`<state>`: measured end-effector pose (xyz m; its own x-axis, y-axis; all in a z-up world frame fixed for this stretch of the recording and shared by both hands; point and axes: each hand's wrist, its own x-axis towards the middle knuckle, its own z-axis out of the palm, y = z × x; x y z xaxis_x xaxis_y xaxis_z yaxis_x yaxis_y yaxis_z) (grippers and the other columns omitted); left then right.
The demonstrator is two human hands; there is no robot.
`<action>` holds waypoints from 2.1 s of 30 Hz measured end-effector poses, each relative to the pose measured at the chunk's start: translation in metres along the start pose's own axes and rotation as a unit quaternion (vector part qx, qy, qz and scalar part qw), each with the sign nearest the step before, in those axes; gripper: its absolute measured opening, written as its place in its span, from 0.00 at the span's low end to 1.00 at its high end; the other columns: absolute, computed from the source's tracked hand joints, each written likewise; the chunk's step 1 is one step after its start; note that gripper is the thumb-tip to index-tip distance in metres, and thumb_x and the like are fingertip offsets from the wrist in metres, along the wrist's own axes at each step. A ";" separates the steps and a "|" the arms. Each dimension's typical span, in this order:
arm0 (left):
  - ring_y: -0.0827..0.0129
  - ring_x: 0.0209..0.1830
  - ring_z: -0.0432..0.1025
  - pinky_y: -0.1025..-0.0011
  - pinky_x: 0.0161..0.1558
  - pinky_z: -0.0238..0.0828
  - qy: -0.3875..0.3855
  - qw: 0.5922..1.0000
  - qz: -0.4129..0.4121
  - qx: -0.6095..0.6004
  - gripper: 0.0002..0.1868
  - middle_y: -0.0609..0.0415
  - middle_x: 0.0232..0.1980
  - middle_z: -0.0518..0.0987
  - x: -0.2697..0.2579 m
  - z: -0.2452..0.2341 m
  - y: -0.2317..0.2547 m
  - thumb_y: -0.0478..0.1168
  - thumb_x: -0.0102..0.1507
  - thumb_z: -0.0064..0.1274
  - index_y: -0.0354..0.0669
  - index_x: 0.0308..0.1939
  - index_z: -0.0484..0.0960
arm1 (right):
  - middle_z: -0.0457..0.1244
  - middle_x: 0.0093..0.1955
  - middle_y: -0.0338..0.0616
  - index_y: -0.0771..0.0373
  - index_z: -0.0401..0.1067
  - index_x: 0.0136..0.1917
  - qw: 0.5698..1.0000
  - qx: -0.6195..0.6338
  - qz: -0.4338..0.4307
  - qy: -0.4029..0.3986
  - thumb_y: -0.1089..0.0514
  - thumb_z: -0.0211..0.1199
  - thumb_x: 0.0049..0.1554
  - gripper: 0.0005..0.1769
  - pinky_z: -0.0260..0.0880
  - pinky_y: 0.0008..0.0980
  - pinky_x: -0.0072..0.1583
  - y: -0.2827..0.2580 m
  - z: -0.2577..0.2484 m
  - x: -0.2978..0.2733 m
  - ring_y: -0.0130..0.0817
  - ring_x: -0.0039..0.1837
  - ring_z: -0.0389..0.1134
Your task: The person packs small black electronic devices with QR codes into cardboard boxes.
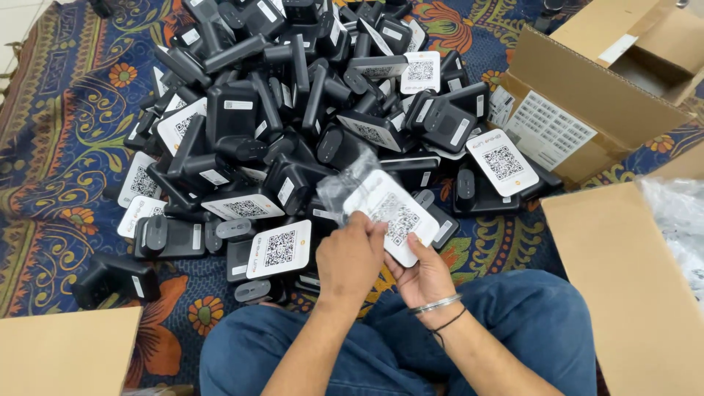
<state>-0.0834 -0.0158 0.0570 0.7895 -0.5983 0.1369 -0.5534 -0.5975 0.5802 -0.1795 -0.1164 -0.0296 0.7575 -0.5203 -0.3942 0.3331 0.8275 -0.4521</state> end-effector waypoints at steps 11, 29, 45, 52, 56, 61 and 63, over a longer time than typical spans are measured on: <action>0.47 0.37 0.79 0.53 0.39 0.73 0.029 0.977 0.125 -0.173 0.10 0.45 0.35 0.84 0.003 0.036 0.006 0.44 0.68 0.48 0.44 0.43 0.82 | 0.68 0.56 0.43 0.64 0.67 0.63 0.975 -0.213 -0.031 -0.050 0.64 0.60 0.59 0.18 0.75 0.36 0.52 0.009 -0.030 0.017 0.33 0.54 0.71; 0.80 0.26 0.62 0.75 0.28 0.58 -0.127 0.894 0.061 -0.425 0.10 0.59 0.24 0.72 0.027 0.023 -0.017 0.41 0.67 0.58 0.38 0.36 0.83 | 0.68 0.43 0.48 0.69 0.73 0.55 0.651 -0.663 -0.361 0.082 0.54 0.78 0.46 0.27 0.69 0.30 0.37 -0.047 0.035 -0.013 0.32 0.34 0.68; 0.56 0.32 0.79 0.60 0.41 0.76 -0.084 0.994 -0.061 -0.030 0.04 0.49 0.29 0.84 0.016 -0.021 -0.047 0.38 0.54 0.59 0.43 0.29 0.83 | 0.72 0.33 0.42 0.67 0.80 0.45 0.759 -0.605 -0.232 0.066 0.67 0.63 0.50 0.09 0.71 0.23 0.40 -0.082 0.017 -0.007 0.22 0.35 0.72; 0.72 0.28 0.79 0.73 0.27 0.77 -0.135 0.913 -0.051 -0.380 0.13 0.50 0.34 0.84 0.024 0.012 -0.068 0.42 0.57 0.56 0.35 0.38 0.85 | 0.70 0.32 0.42 0.68 0.81 0.42 0.738 -0.630 -0.225 0.093 0.67 0.64 0.50 0.06 0.69 0.24 0.38 -0.097 0.004 -0.003 0.25 0.33 0.70; 0.66 0.23 0.78 0.71 0.20 0.75 -0.221 0.810 -0.324 -0.437 0.29 0.50 0.38 0.80 0.020 0.021 -0.046 0.59 0.63 0.51 0.36 0.50 0.78 | 0.70 0.33 0.44 0.70 0.77 0.40 0.837 -0.521 -0.163 0.048 0.68 0.61 0.54 0.04 0.74 0.28 0.40 -0.098 -0.016 0.014 0.27 0.34 0.72; 0.63 0.26 0.77 0.66 0.23 0.80 -0.335 0.800 -0.315 -0.386 0.28 0.44 0.39 0.80 0.012 0.074 -0.070 0.47 0.62 0.61 0.29 0.57 0.74 | 0.70 0.37 0.44 0.68 0.75 0.40 0.909 -0.412 -0.039 -0.052 0.69 0.61 0.53 0.02 0.77 0.32 0.44 -0.117 -0.062 0.033 0.31 0.38 0.73; 0.57 0.30 0.79 0.64 0.27 0.84 -0.303 0.841 -0.259 -0.365 0.35 0.44 0.39 0.81 0.013 0.087 -0.076 0.34 0.54 0.63 0.37 0.63 0.64 | 0.70 0.42 0.49 0.70 0.77 0.46 0.919 -0.345 0.068 -0.180 0.48 0.59 0.69 0.22 0.81 0.38 0.49 -0.130 -0.078 0.037 0.34 0.43 0.75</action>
<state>-0.0548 -0.0247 -0.0551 0.4711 -0.6535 -0.5924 0.3082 -0.5074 0.8047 -0.2390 -0.2597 -0.0478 0.9439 -0.2152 -0.2506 -0.1199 0.4837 -0.8670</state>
